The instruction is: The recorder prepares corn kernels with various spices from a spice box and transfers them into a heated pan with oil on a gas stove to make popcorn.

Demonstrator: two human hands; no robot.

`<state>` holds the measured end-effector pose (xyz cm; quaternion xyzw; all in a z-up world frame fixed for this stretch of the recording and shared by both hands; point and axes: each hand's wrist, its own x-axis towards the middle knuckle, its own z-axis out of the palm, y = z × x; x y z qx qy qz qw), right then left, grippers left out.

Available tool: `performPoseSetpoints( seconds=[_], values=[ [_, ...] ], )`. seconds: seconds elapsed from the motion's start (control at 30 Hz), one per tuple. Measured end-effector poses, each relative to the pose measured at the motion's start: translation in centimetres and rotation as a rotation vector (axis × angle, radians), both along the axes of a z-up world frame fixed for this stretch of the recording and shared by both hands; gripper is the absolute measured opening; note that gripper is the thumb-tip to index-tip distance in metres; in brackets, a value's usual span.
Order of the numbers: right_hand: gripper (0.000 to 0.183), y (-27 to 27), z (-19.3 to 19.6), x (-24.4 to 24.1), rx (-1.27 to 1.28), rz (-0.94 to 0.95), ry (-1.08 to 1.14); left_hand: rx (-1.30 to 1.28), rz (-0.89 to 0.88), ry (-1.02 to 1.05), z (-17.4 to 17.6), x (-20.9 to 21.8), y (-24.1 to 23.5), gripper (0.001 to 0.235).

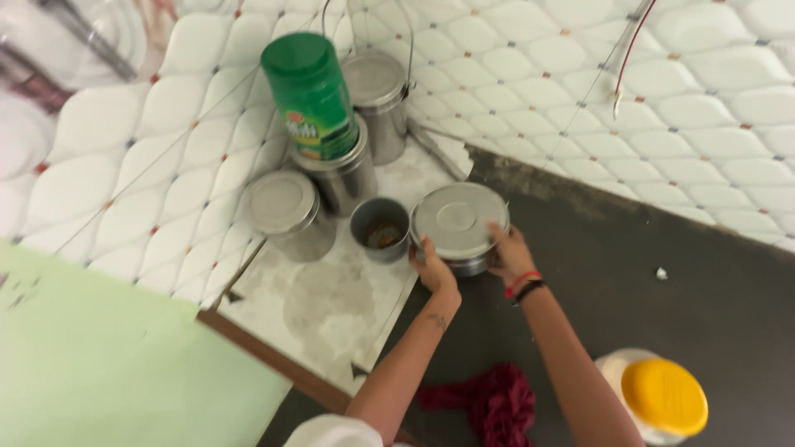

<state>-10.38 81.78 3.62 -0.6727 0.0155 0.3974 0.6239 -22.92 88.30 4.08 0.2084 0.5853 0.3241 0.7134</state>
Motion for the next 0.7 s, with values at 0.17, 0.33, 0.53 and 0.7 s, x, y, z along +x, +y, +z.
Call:
performPoseSetpoints(
  seconds=[0.17,0.33,0.53,0.7],
  values=[
    [0.09,4.6,-2.7,1.6,0.081,0.017,-0.157,0.098,0.073,-0.005,-2.3,2.1,2.9,0.086],
    [0.088,8.7,-3.4,1.8,0.1,0.115,-0.219,0.201,0.012,0.146,-0.6,2.3,4.7,0.086],
    [0.084,12.6,-5.6,0.2,0.176,-0.006,-0.19,0.275,-0.248,0.361,0.6,1.9,5.8,0.088],
    [0.092,14.1,-6.5,0.5,-0.278,0.018,-0.557,0.187,-0.327,0.323,1.6,1.9,7.0,0.087]
  ],
)
